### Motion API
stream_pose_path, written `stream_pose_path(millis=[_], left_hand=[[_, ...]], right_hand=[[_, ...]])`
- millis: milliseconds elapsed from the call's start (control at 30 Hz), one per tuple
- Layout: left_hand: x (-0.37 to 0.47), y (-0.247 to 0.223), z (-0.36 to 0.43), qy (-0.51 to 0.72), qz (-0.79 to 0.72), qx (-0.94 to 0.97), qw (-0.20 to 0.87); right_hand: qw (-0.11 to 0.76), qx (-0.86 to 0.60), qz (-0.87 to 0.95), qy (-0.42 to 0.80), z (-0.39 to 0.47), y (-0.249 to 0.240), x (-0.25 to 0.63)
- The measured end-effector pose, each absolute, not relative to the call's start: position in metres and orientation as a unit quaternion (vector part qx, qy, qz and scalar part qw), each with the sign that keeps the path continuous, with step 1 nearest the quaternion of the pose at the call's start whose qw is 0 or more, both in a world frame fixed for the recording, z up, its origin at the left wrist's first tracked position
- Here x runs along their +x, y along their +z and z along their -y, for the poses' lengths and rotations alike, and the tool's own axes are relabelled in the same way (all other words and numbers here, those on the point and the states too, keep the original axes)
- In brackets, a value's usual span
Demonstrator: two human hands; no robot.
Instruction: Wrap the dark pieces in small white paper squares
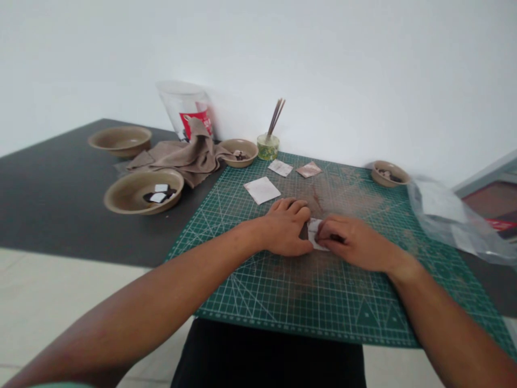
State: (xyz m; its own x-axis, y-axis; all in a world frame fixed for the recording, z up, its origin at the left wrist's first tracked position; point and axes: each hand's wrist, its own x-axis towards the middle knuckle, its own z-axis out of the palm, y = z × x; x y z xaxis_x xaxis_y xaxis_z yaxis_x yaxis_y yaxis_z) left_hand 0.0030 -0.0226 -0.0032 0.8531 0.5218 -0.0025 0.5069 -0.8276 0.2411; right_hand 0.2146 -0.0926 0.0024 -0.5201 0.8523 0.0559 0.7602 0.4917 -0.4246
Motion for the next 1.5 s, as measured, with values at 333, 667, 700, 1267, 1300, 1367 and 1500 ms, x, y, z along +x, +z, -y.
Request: stream_pose_path(millis=[333, 667, 700, 1267, 1300, 1367, 1500], left_hand=[[0.003, -0.006, 0.021, 0.032, -0.272, 0.954, 0.123], [0.003, -0.005, 0.022, 0.03, -0.276, 0.952, 0.124], [0.003, -0.004, 0.022, 0.03, -0.276, 0.953, 0.126], [0.003, -0.002, 0.023, 0.031, -0.269, 0.955, 0.121], [0.003, -0.003, 0.023, 0.031, -0.271, 0.955, 0.12], [0.003, -0.003, 0.022, 0.03, -0.274, 0.954, 0.121], [0.003, -0.003, 0.022, 0.027, -0.271, 0.954, 0.124]], right_hand=[[0.119, -0.525, 0.834, 0.125, 0.09, 0.007, 0.216], [0.127, -0.563, 0.813, 0.082, 0.088, 0.003, 0.217], [0.12, -0.549, 0.821, 0.099, 0.089, 0.004, 0.218], [0.14, -0.478, 0.85, 0.172, 0.09, 0.006, 0.208], [0.145, -0.498, 0.842, 0.15, 0.089, 0.006, 0.208], [0.14, -0.532, 0.827, 0.12, 0.087, 0.007, 0.213], [0.098, -0.49, 0.847, 0.182, 0.091, 0.012, 0.22]])
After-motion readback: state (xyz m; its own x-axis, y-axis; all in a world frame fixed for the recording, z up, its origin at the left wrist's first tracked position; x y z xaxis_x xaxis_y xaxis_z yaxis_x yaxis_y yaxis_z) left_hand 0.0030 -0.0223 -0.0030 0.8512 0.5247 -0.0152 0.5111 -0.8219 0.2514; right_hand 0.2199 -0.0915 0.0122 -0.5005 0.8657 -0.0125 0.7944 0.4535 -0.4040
